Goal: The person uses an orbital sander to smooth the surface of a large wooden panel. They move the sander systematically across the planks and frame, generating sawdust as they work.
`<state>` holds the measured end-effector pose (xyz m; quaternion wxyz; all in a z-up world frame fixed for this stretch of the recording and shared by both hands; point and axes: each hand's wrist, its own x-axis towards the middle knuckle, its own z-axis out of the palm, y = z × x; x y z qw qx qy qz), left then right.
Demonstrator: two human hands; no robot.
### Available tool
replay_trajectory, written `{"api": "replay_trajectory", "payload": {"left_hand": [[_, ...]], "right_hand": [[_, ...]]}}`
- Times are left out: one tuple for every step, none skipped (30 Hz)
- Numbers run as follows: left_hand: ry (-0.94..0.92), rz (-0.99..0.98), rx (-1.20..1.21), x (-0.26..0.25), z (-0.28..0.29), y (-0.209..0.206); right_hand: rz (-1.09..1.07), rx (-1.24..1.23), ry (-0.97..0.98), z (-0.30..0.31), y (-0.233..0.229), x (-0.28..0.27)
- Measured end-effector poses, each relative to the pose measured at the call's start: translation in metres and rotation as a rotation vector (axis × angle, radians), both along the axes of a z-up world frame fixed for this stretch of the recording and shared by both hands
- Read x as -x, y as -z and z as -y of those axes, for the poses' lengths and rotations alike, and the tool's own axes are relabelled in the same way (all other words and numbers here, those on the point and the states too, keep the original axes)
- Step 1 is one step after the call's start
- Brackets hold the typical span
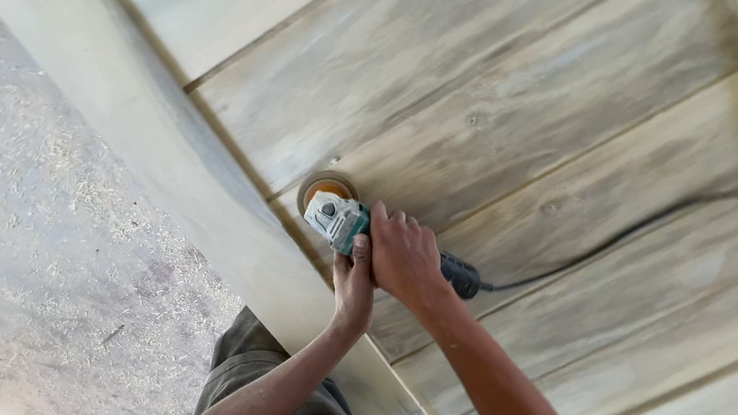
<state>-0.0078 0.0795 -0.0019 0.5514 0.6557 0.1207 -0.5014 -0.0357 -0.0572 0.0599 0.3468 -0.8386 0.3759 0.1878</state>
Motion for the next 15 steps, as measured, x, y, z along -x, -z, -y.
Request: {"api": "replay_trajectory", "payload": {"left_hand": [[-0.022, -0.006, 0.068, 0.004, 0.004, 0.001], [-0.043, -0.014, 0.135, 0.007, 0.010, 0.003], [-0.015, -0.021, 0.163, 0.009, 0.024, 0.007], [0.014, -0.027, 0.190, 0.012, 0.039, 0.012], [0.044, -0.034, 0.217, 0.014, 0.055, 0.015], [0.067, -0.012, 0.218, 0.019, 0.071, 0.017], [0.090, 0.009, 0.217, 0.026, 0.088, 0.018], [0.114, 0.029, 0.216, 0.033, 0.104, 0.017], [0.141, 0.036, 0.211, 0.039, 0.120, 0.016], [0.168, 0.042, 0.205, 0.046, 0.135, 0.015], [0.194, 0.049, 0.200, 0.051, 0.151, 0.014], [0.228, 0.048, 0.188, 0.056, 0.168, 0.014], [0.264, 0.043, 0.171, 0.062, 0.182, 0.013], [0.299, 0.038, 0.153, 0.069, 0.196, 0.014], [0.267, 0.072, 0.195, 0.074, 0.214, 0.016]], "right_hand": [[0.029, 0.032, -0.011, 0.002, 0.001, 0.004], [-0.031, -0.017, -0.004, 0.007, 0.004, 0.008], [-0.083, -0.063, -0.011, 0.020, 0.010, 0.012], [-0.135, -0.109, -0.019, 0.034, 0.016, 0.016], [-0.120, -0.083, -0.008, 0.047, 0.021, 0.021], [-0.105, -0.058, 0.001, 0.061, 0.025, 0.030], [-0.090, -0.034, 0.012, 0.075, 0.027, 0.039], [-0.070, 0.019, 0.024, 0.087, 0.028, 0.050], [-0.047, 0.076, 0.034, 0.100, 0.029, 0.060], [-0.024, 0.133, 0.043, 0.113, 0.031, 0.069], [-0.063, 0.077, 0.089, 0.128, 0.032, 0.075], [-0.102, 0.020, 0.135, 0.145, 0.034, 0.082], [-0.143, -0.043, 0.183, 0.157, 0.035, 0.090], [-0.139, -0.019, 0.176, 0.167, 0.036, 0.098], [-0.131, 0.015, 0.175, 0.181, 0.037, 0.105]]}}
